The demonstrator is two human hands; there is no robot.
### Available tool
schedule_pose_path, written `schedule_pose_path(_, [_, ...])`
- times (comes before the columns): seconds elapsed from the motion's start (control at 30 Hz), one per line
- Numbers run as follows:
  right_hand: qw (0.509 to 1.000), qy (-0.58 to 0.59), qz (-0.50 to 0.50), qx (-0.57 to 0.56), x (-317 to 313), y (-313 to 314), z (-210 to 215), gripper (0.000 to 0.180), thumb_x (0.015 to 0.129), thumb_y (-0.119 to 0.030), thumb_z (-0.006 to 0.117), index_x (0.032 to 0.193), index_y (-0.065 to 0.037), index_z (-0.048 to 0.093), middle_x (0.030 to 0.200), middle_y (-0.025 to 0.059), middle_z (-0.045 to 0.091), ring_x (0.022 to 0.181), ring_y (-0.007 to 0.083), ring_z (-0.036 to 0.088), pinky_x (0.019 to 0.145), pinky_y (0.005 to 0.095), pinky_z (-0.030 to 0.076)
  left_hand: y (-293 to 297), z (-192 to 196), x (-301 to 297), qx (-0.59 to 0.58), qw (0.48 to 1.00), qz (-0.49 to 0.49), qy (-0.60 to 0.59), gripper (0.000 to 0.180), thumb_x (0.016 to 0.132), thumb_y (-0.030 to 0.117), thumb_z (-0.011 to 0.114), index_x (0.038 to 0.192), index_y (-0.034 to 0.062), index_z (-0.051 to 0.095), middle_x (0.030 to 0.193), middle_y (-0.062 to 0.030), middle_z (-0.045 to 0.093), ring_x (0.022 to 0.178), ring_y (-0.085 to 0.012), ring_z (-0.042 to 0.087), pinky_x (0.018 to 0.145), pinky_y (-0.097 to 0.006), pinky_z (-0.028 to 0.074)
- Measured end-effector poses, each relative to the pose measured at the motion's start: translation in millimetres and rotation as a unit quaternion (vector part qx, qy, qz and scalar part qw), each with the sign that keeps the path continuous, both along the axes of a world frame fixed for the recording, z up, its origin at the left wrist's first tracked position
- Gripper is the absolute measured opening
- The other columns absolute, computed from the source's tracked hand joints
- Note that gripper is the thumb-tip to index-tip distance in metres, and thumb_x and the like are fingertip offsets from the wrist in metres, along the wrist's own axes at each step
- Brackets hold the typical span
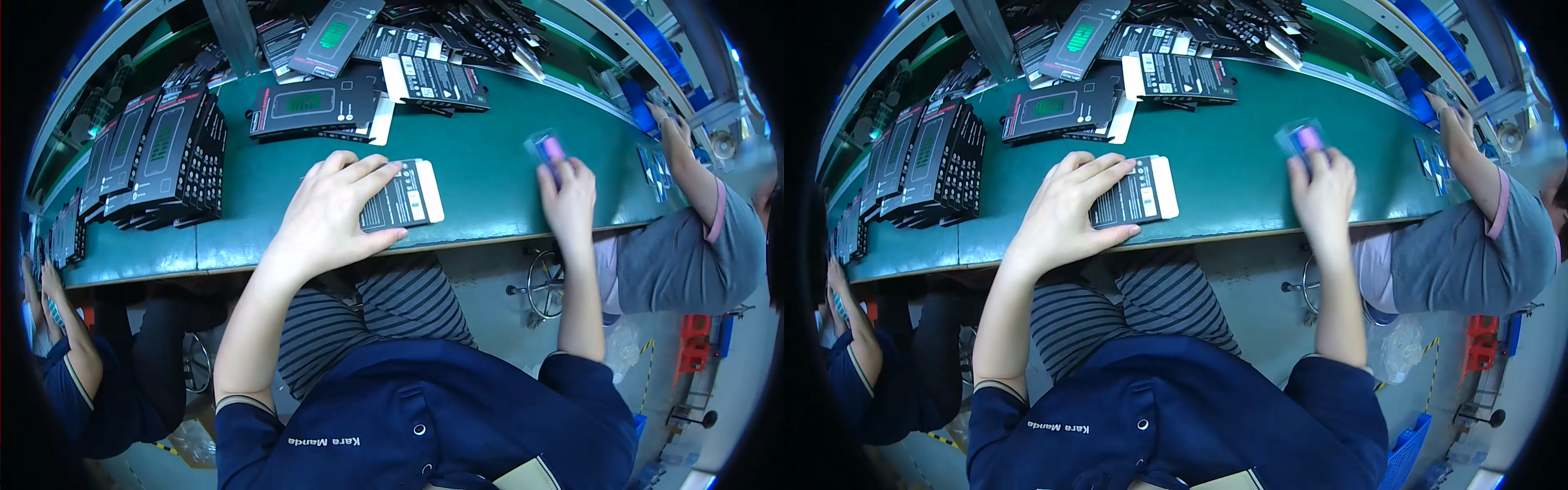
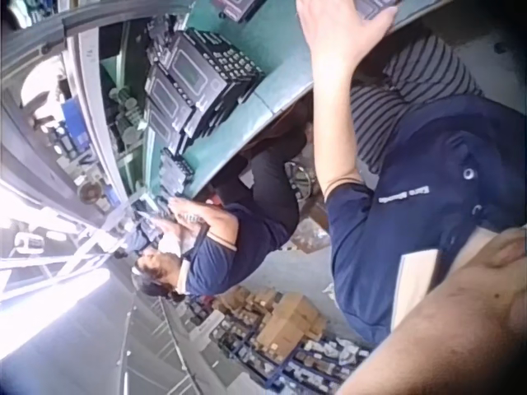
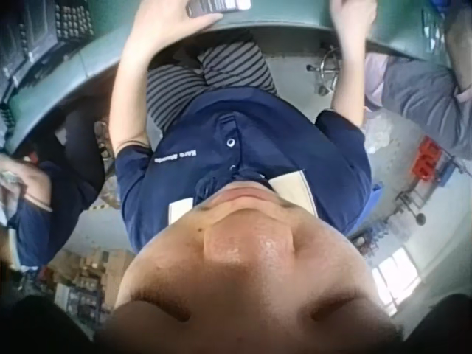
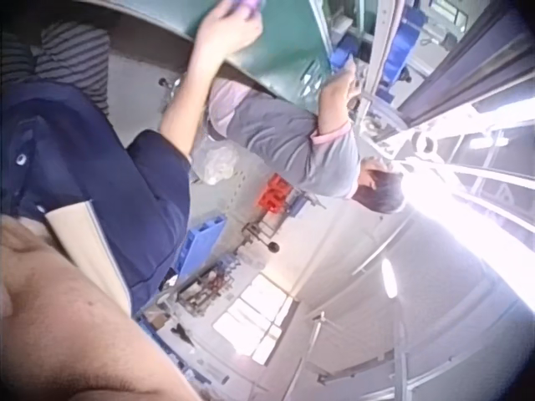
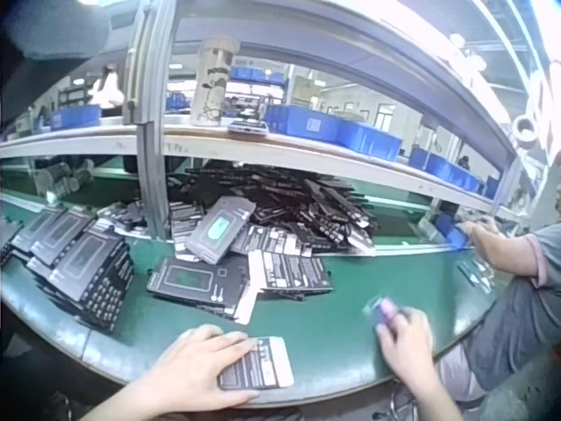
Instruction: The person sits at a green workbench in a factory setting, repeatedly picking up small black rectangular electronic components from a large cardboard box. They insert each component into a clear plastic sleeve, fold the sleeve closed, and place the packaged item onto a growing stack on the table.
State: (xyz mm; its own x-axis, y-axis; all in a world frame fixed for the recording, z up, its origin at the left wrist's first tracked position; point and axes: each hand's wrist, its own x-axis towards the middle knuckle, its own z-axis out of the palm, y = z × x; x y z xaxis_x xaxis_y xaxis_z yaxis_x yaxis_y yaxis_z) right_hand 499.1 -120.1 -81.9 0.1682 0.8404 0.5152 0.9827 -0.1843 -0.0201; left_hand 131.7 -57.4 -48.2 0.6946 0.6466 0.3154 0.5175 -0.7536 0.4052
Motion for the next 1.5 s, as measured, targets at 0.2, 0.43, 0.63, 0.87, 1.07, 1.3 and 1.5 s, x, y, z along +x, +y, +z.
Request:
schedule_pose_path(0.2, [0.955, 0.271, 0.119, -0.012, -89, -11, 16, 0.037, 0.062, -0.02, 0.08, 0.087, -0.005, 0.058, 0.115, 0.0184, 0.063, 0.111, 0.0346, 0.058, 0.096, 0.0456, 0.045, 4, 1, -1, -0.002, 0.999, -0.032, -0.011, 0.079, 0.061, 0.037, 0.086, 0.126, 0.0, 0.06, 0.118, -0.0135, 0.058, 0.108, -0.0313, 0.054, 0.096, -0.041, 0.043])
schedule_pose_path(0.43, [0.878, 0.253, 0.361, -0.185, -109, -4, 32, 0.045, 0.06, -0.017, 0.073, 0.101, -0.008, 0.056, 0.131, 0.0137, 0.063, 0.13, 0.0365, 0.048, 0.116, 0.0623, 0.016, 2, 4, -6, -0.057, 0.998, -0.003, 0.014, 0.076, 0.056, 0.04, 0.087, 0.118, 0.002, 0.063, 0.119, -0.014, 0.056, 0.112, -0.0324, 0.053, 0.098, -0.042, 0.041])
schedule_pose_path(0.63, [0.747, 0.407, 0.518, -0.088, -162, 8, 12, 0.063, 0.063, -0.01, 0.056, 0.125, -0.009, 0.046, 0.16, 0.024, 0.023, 0.151, 0.0434, 0.013, 0.118, 0.0592, 0.003, 1, -11, 16, 0.056, 0.992, -0.087, -0.065, 0.081, 0.056, 0.037, 0.085, 0.125, 0.0033, 0.058, 0.125, -0.017, 0.054, 0.127, -0.0348, 0.046, 0.103, -0.048, 0.039])
schedule_pose_path(0.87, [0.379, 0.801, 0.463, -0.015, -167, 2, 64, 0.068, 0.084, 0.004, 0.049, 0.149, 0.006, 0.029, 0.151, 0.0241, 0.04, 0.143, 0.0315, 0.038, 0.118, 0.0415, 0.028, -7, 8, 20, 0.041, 0.941, 0.027, -0.336, 0.092, 0.056, 0.024, 0.094, 0.13, 0.0023, 0.045, 0.125, -0.0133, 0.055, 0.108, -0.0261, 0.059, 0.093, -0.036, 0.048])
schedule_pose_path(1.07, [0.499, 0.75, 0.427, 0.083, -214, 6, 62, 0.027, 0.097, -0.003, 0.049, 0.118, 0.008, 0.062, 0.123, 0.0192, 0.063, 0.114, 0.0245, 0.061, 0.105, 0.036, 0.043, -22, -1, 34, -0.096, 0.788, -0.036, -0.607, 0.048, 0.084, 0.005, 0.079, 0.114, 0.0059, 0.041, 0.114, -0.0116, 0.058, 0.099, -0.0137, 0.06, 0.085, -0.027, 0.052])
schedule_pose_path(1.3, [0.56, 0.676, 0.434, 0.2, -226, 15, 49, 0.018, 0.098, 0.002, 0.057, 0.114, 0.001, 0.052, 0.113, 0.0177, 0.065, 0.103, 0.0166, 0.062, 0.096, 0.0285, 0.047, -27, 12, 26, -0.213, 0.732, -0.06, -0.644, 0.03, 0.099, -0.002, 0.052, 0.125, 0.0057, 0.039, 0.114, -0.019, 0.063, 0.106, -0.0195, 0.062, 0.094, -0.033, 0.05])
schedule_pose_path(1.5, [0.57, 0.665, 0.437, 0.207, -225, 20, 43, 0.028, 0.094, 0.006, 0.06, 0.111, -0.005, 0.04, 0.111, 0.0203, 0.063, 0.096, 0.0155, 0.062, 0.089, 0.0282, 0.049, -20, 3, 27, -0.103, 0.777, -0.017, -0.621, 0.02, 0.096, -0.002, 0.06, 0.111, 0.0018, 0.049, 0.11, -0.0157, 0.063, 0.1, -0.0161, 0.061, 0.088, -0.029, 0.05])
